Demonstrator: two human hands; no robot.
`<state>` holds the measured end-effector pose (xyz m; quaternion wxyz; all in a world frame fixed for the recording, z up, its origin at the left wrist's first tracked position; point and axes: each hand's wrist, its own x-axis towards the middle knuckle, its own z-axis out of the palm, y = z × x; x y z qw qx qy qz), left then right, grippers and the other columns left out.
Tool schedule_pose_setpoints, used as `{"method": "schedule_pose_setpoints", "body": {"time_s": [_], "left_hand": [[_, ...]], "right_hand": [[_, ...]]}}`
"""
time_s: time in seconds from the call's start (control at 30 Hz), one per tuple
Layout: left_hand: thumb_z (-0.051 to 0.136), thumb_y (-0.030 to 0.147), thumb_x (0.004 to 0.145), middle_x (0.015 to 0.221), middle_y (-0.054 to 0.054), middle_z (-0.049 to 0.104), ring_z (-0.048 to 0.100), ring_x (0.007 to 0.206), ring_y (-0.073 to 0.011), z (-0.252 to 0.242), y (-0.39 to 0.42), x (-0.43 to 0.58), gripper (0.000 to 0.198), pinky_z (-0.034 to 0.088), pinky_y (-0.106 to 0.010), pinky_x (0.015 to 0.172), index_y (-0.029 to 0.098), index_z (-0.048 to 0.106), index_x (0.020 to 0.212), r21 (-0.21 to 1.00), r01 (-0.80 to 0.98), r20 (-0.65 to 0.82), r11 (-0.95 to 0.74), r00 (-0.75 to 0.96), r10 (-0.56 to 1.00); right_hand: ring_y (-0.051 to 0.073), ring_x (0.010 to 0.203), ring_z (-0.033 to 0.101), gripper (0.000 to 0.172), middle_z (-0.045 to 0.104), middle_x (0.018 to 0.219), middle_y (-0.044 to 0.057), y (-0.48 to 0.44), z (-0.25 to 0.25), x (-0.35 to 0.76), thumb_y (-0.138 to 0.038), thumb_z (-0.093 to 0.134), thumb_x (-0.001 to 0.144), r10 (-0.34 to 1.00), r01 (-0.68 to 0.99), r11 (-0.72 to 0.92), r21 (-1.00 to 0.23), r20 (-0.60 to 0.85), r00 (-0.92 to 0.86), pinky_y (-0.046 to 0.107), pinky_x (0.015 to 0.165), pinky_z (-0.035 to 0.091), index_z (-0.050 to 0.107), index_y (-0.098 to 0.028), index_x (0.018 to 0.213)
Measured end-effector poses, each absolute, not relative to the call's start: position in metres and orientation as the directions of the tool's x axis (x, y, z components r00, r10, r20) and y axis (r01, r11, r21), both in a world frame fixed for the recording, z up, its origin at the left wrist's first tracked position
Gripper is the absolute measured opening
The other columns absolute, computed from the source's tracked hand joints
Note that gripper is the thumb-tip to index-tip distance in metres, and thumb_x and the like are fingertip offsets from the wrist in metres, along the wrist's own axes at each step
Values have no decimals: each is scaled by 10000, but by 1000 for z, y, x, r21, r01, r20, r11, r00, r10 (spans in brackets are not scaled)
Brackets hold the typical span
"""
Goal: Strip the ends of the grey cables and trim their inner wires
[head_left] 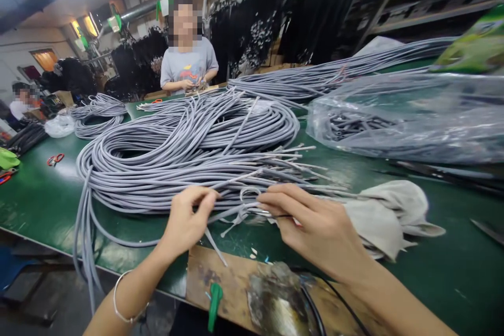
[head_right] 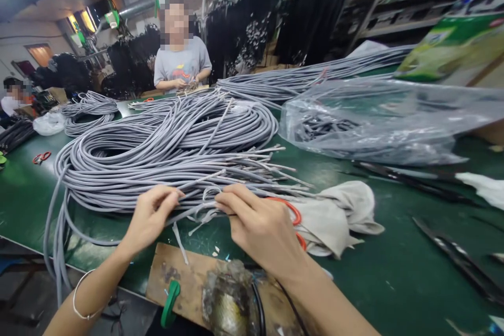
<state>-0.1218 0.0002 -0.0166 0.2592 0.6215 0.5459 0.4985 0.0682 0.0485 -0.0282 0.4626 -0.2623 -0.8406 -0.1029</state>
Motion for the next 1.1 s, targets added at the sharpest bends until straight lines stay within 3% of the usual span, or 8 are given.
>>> {"method": "schedule_pose_setpoints", "body": {"time_s": [0.13, 0.23, 0.33, 0.43, 0.63, 0.73, 0.9, 1.1], "left_hand": [[436, 322, 877, 574, -30, 582, 514, 552, -112, -15, -2, -117, 399, 398, -223, 567, 111, 657, 621, 884, 430, 108, -186, 198, 974], [533, 405, 812, 536, -14, 528, 429, 481, -87, -17, -2, -116, 383, 344, -212, 478, 84, 706, 694, 944, 309, 55, -116, 200, 978], [640, 426, 723, 640, -49, 603, 434, 516, -92, -18, -1, -115, 382, 343, -211, 474, 75, 735, 843, 974, 216, 28, -65, 171, 985], [622, 399, 737, 660, -62, 620, 439, 492, -88, -18, -2, -113, 379, 349, -214, 466, 71, 734, 889, 984, 175, 18, -46, 163, 987], [611, 243, 750, 658, -52, 630, 515, 566, -117, -15, -6, -112, 178, 375, -221, 517, 114, 730, 781, 906, 345, 249, -245, 34, 968], [602, 198, 764, 659, -42, 626, 522, 568, -120, -15, -8, -112, 121, 367, -218, 504, 127, 700, 767, 814, 474, 382, -336, 0, 924], [552, 117, 791, 676, -35, 610, 532, 600, -123, -18, -11, -111, 89, 396, -221, 543, 127, 637, 764, 633, 604, 556, -483, 79, 828], [533, 101, 804, 679, -25, 613, 550, 616, -121, -18, -11, -111, 104, 421, -208, 549, 142, 618, 761, 573, 639, 578, -514, 129, 805]], "right_hand": [[113, 620, 647, 233, 679, 746, 43, 44, -25, 69, 0, 418, 828, 217, 511, 859, 39, 876, -431, 207, 523, 470, 555, -186, 858], [122, 658, 663, 284, 689, 769, 52, 41, -25, 70, 31, 415, 797, 203, 497, 866, 48, 876, -438, 214, 549, 498, 556, -195, 894], [126, 663, 670, 273, 695, 772, 58, 40, -24, 71, 12, 412, 802, 236, 485, 874, 18, 857, -458, 216, 557, 516, 566, -195, 889], [130, 661, 673, 263, 701, 777, 66, 39, -21, 73, -11, 397, 822, 249, 481, 877, 0, 855, -455, 219, 553, 519, 577, -193, 887], [137, 653, 661, 186, 701, 799, 24, 25, -20, 69, -86, 581, 821, 322, 541, 831, -129, 906, -277, 248, 581, 512, 598, -252, 904], [128, 556, 620, 143, 667, 664, -10, 19, -20, 64, -117, 627, 796, 390, 527, 809, -260, 908, -151, 249, 542, 491, 601, -257, 793], [123, 524, 626, 137, 686, 643, -2, 21, -21, 51, -273, 588, 833, 649, 326, 761, -562, 663, -373, 203, 447, 471, 649, -198, 736], [102, 477, 605, 161, 694, 623, -22, 23, -32, 44, -112, 549, 794, 706, 233, 680, -695, 536, -462, 177, 466, 458, 680, -187, 742]]}}
